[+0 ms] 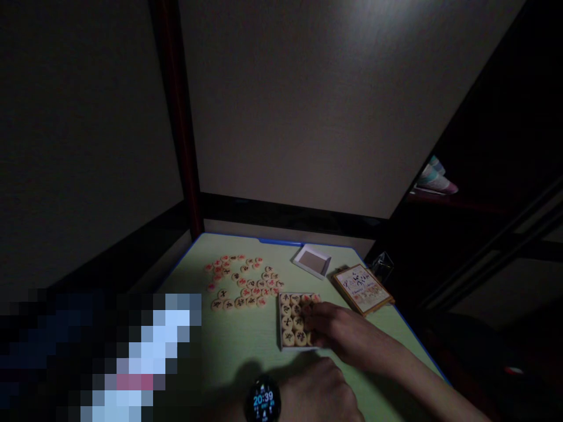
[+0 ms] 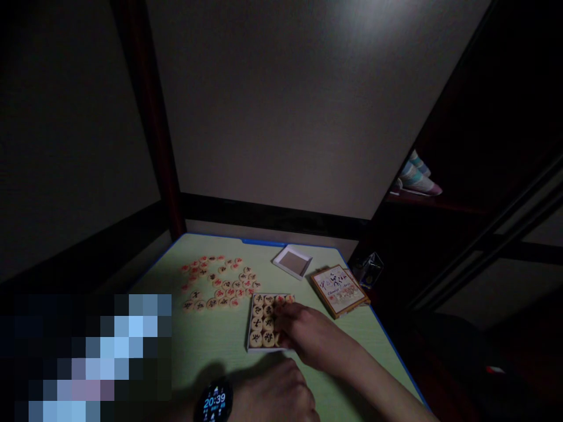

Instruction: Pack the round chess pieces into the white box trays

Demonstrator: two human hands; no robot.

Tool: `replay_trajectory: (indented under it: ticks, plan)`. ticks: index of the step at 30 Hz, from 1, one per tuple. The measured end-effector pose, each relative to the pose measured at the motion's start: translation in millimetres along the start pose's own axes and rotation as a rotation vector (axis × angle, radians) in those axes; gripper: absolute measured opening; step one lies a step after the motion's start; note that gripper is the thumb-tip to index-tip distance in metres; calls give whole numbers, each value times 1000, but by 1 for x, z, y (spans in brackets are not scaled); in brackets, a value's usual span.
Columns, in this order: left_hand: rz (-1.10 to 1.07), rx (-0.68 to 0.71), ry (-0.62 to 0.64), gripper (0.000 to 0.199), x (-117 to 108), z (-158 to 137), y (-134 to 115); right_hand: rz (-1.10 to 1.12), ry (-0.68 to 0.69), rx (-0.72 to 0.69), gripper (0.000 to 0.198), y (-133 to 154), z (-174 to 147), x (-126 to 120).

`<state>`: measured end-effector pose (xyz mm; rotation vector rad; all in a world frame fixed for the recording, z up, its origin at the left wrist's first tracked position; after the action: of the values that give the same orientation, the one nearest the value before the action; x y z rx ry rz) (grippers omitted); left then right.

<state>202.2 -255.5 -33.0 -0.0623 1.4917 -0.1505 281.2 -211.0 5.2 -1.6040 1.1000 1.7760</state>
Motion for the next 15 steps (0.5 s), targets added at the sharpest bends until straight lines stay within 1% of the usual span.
replay_trajectory:
  ticks: [3, 6, 9, 12, 15]
  plan:
    - [1, -19, 26, 36, -4, -1, -1, 8, -10, -14, 27, 3, 0, -4]
    - [30, -35, -2, 36, -2, -1, -2, 12, -31, -39, 26, 4, 1, -3]
    - [19, -31, -34, 36, 2, 0, -1, 14, -16, -71, 23, 3, 2, 0]
    - [-13, -22, -3, 34, 1, 0, -1, 21, 6, -89, 23, 3, 2, 1]
    - [-8, -27, 15, 33, -2, -1, 0, 14, 6, -65, 21, 3, 2, -4]
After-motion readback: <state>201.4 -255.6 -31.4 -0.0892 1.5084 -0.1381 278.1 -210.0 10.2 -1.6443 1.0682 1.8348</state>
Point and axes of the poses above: each hand's wrist, its own z-axis towards the middle knuckle, its own x-axis out of the palm, y = z × x, the point moved 4 cm from there along z, towards the middle knuckle, and after that the axes turned 5 degrees about -z, right-handed, at the moved point
